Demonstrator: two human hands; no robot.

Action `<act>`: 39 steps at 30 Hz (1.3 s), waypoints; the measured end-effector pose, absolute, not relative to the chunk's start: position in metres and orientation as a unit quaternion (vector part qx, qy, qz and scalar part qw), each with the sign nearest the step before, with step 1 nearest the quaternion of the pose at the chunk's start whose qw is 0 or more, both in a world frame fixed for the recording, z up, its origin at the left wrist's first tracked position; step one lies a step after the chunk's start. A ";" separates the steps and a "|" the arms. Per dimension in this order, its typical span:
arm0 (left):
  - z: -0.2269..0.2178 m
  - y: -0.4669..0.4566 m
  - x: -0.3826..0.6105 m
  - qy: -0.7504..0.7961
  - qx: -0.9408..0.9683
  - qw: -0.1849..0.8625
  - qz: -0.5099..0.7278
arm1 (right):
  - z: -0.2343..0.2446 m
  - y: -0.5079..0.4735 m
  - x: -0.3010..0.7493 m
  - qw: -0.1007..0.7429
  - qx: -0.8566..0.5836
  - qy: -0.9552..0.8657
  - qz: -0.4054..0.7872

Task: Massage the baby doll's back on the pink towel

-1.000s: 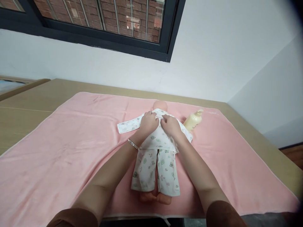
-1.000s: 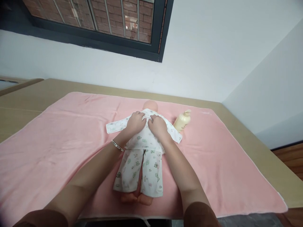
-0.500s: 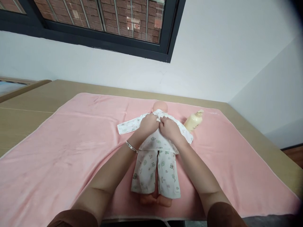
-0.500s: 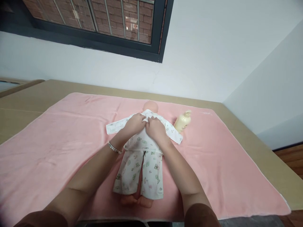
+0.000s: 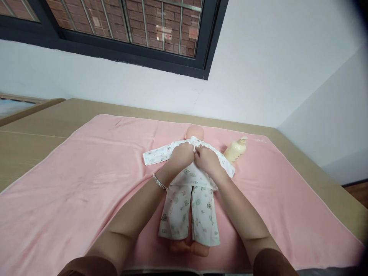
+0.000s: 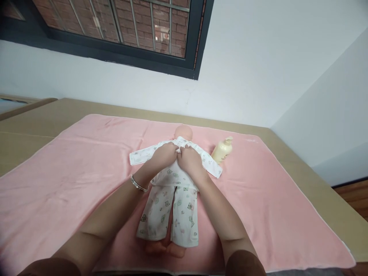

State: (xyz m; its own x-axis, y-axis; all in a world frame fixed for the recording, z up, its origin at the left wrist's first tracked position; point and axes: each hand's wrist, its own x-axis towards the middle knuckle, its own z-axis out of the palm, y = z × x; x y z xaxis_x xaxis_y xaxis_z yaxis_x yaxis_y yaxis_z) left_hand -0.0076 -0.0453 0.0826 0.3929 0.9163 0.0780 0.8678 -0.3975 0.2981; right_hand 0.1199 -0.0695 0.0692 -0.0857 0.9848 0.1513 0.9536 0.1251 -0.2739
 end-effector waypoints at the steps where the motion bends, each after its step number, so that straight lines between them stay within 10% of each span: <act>1: 0.080 -0.043 -0.008 0.544 0.822 0.105 0.127 | 0.069 -0.067 0.122 0.160 -0.661 -0.731 0.052; 16: 0.004 -0.005 0.008 0.535 0.744 0.052 0.397 | 0.018 -0.038 0.124 0.300 -0.655 -0.693 -0.001; 39: 0.005 -0.006 0.007 0.489 0.780 0.089 0.381 | 0.018 -0.029 0.138 0.261 -0.660 -0.703 0.052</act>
